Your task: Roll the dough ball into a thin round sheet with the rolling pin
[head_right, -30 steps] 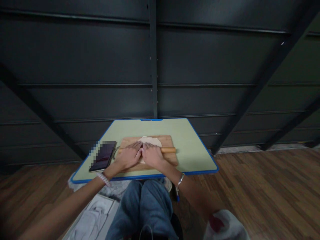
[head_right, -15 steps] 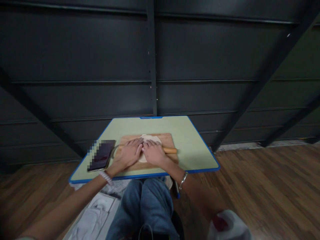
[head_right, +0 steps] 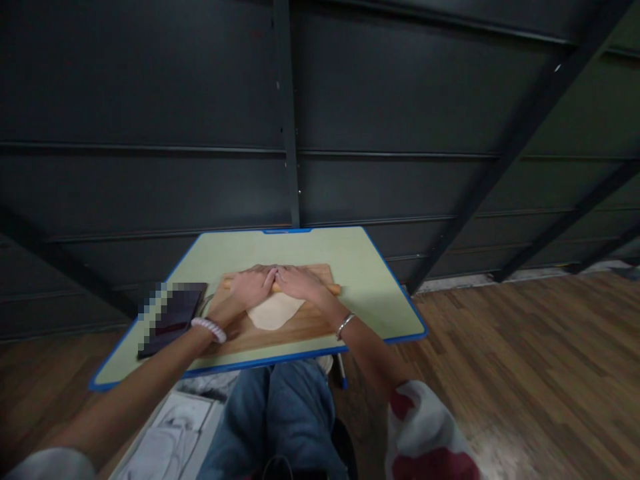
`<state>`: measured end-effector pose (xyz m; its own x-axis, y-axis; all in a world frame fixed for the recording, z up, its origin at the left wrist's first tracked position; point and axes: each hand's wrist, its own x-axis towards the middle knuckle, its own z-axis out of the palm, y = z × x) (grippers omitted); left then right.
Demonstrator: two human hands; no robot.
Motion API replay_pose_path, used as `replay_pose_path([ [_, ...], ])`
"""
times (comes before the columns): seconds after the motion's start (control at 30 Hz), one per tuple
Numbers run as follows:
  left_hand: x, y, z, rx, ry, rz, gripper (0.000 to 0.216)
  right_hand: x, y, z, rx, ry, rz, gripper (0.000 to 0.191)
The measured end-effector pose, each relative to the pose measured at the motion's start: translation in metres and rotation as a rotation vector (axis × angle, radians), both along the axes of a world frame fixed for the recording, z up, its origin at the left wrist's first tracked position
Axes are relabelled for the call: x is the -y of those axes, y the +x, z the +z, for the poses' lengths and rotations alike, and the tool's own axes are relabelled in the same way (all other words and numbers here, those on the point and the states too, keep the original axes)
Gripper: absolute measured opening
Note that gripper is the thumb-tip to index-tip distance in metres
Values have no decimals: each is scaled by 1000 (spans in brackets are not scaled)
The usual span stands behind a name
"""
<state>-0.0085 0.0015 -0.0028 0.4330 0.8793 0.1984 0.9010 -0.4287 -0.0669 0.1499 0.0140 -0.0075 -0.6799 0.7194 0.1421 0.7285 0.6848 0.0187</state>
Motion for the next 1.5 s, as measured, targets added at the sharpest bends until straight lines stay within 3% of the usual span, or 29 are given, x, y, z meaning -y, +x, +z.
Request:
replay_pose_path([
  [0.37,-3,-6,-5,41,-9,-60,44,12,0,4,-12,62,-36,33],
  [0.57,-13,-9,-8,178,-37,-131,35,14,2,7,-92,-3,-35,36],
  [0.77,-24,-10,-2,291,-159,-132,40,17,9,10,-119,-82,29,66],
  [1.03,-25,-11,-3,365,-187,-161,41,16,8,2,-209,-59,-33,63],
  [1.13,-23,-10,-8,457,-142,-121,39,17,7,2,-253,-78,-42,59],
  [1.3,-10,-10,-16,611,69,-73,39,18,6,1,-284,-131,-78,58],
  [1.43,12,-17,-12,662,148,-137,27,20,4,0,-284,-130,-112,50],
  [1.5,21,-24,-8,721,145,-64,18,20,3,2,-300,-120,-75,47],
])
